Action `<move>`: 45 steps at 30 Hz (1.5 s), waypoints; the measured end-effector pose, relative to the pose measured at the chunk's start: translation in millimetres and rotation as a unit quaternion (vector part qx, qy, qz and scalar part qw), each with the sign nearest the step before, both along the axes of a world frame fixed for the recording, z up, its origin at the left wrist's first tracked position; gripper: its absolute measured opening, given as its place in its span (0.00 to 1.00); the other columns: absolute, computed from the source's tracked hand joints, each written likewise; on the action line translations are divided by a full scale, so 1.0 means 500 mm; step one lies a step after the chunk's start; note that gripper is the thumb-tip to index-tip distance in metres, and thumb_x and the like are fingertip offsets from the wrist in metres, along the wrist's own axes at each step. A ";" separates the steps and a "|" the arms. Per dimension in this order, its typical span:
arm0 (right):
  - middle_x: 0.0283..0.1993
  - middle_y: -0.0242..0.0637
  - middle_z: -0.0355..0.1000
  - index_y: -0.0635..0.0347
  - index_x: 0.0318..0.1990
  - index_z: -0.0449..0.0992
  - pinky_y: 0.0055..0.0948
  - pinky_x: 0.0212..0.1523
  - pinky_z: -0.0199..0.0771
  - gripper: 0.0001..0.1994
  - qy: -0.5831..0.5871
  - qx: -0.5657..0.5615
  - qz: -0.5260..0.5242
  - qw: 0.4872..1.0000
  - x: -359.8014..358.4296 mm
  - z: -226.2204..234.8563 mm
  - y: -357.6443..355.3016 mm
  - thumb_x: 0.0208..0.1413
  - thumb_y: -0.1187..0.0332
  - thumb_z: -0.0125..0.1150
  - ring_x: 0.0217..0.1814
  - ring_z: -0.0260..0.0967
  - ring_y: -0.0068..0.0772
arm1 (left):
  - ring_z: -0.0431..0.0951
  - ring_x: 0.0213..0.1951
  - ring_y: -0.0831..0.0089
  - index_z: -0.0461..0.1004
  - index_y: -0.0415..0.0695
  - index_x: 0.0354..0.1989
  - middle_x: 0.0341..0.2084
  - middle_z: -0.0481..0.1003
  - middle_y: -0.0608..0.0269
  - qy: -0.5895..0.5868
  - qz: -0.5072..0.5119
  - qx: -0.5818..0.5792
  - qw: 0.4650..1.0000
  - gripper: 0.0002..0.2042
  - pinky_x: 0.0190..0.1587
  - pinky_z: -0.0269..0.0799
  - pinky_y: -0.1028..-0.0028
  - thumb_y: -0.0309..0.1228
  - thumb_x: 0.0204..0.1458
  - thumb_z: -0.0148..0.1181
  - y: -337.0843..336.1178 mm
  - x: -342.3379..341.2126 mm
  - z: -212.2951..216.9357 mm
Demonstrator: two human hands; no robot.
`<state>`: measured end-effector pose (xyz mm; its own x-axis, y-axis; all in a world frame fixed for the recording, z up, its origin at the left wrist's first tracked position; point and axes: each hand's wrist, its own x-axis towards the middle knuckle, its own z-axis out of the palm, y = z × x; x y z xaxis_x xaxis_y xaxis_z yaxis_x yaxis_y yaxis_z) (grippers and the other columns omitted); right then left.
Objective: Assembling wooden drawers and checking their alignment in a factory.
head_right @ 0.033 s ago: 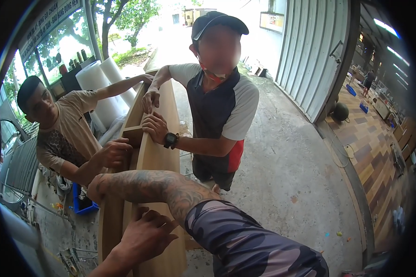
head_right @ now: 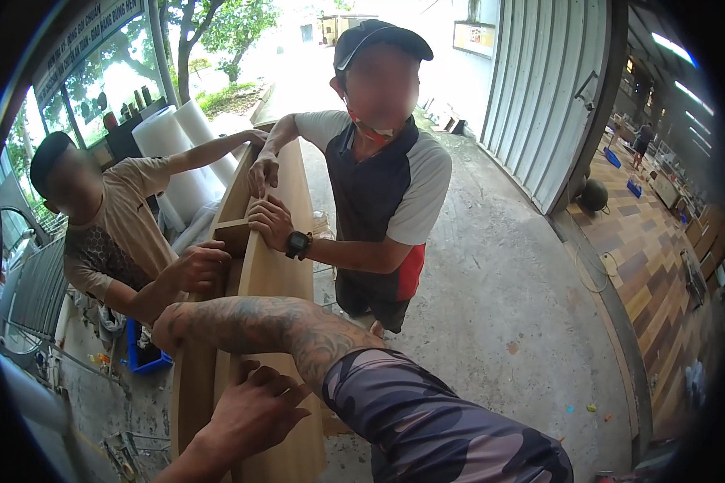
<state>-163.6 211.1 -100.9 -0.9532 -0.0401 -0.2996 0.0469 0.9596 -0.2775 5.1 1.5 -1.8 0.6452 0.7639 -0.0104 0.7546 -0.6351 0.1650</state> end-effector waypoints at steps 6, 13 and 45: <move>0.47 0.38 0.84 0.53 0.47 0.86 0.43 0.51 0.79 0.22 -0.026 0.050 0.000 0.998 0.006 0.020 -0.018 0.54 0.47 0.70 0.51 0.81 0.43 | 0.77 0.56 0.59 0.76 0.47 0.58 0.47 0.81 0.59 0.011 -0.002 0.006 1.000 0.19 0.68 0.59 0.45 0.39 0.61 0.59 -0.003 0.002 0.007; 0.46 0.39 0.84 0.54 0.46 0.87 0.44 0.51 0.80 0.21 -0.011 0.052 -0.001 0.999 0.039 0.060 -0.027 0.55 0.48 0.70 0.50 0.81 0.45 | 0.76 0.56 0.63 0.78 0.54 0.59 0.47 0.81 0.68 0.044 0.008 0.017 0.999 0.20 0.69 0.56 0.51 0.45 0.59 0.65 -0.002 0.004 0.005; 0.37 0.40 0.83 0.57 0.39 0.87 0.47 0.45 0.79 0.17 -0.005 0.045 -0.001 0.999 0.045 0.060 -0.030 0.53 0.53 0.67 0.41 0.81 0.43 | 0.78 0.54 0.57 0.71 0.44 0.65 0.44 0.80 0.59 -0.004 0.000 0.020 1.000 0.25 0.68 0.60 0.47 0.40 0.61 0.61 -0.004 -0.007 -0.003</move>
